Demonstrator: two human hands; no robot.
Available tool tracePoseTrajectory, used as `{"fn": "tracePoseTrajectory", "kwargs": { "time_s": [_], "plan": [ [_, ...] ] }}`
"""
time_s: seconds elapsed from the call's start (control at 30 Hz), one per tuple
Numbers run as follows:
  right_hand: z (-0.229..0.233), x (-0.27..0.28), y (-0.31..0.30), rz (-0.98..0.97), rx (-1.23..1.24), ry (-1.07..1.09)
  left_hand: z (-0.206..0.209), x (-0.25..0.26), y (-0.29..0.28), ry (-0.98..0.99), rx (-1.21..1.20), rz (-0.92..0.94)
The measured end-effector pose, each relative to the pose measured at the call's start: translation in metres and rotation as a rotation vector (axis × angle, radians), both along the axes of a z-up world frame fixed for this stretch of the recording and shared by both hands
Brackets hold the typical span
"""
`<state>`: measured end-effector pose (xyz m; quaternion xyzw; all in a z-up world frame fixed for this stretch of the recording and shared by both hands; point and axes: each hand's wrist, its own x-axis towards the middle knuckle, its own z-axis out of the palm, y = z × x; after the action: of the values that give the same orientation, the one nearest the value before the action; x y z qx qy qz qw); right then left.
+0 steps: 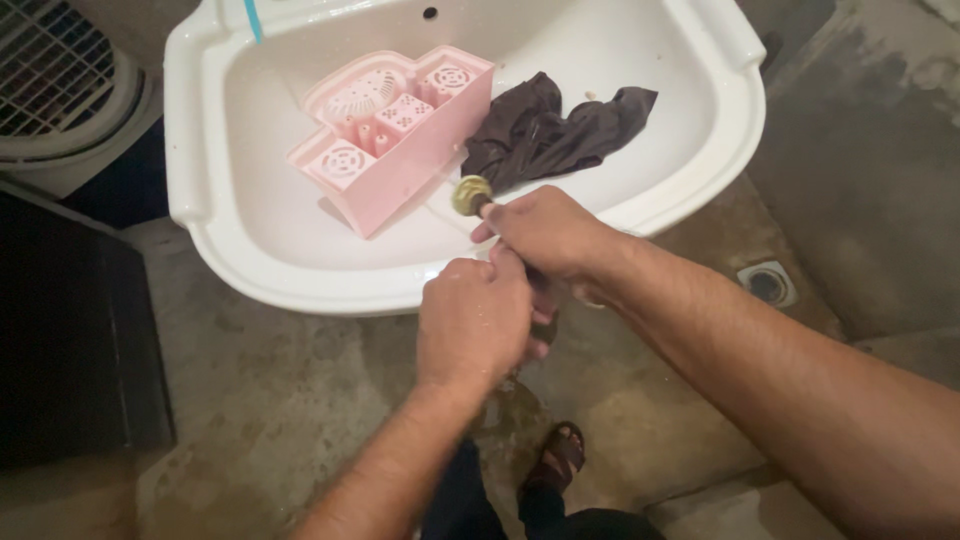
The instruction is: The person wipes a pink plastic organizer with a dark cloth in a white sink, then rinses it with a handheld shower hose. The person scrubs the interior compartments and exterior surfaces, then uses water to rinse off residue.
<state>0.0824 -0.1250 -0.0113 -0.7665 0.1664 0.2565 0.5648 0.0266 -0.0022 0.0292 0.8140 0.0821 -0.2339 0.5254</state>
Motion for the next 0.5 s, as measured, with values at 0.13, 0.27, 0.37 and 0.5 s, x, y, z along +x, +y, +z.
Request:
{"fn": "tracePoseTrajectory", "kwargs": {
  "time_s": [0.13,0.27,0.37,0.5],
  "plan": [
    [-0.011,0.003,-0.007,-0.099,0.168,-0.121,0.009,0.009,0.011,0.013,0.067,-0.150],
    [-0.016,0.013,-0.006,-0.281,0.202,-0.102,0.008,0.020,0.028,-0.011,0.107,-0.185],
    [-0.011,0.016,-0.007,-0.327,0.240,-0.052,0.005,0.036,0.044,-0.077,0.195,-0.235],
    [-0.006,0.002,0.011,-0.325,0.170,-0.106,-0.007,0.065,0.072,-0.175,0.230,-0.370]
  ]
}}
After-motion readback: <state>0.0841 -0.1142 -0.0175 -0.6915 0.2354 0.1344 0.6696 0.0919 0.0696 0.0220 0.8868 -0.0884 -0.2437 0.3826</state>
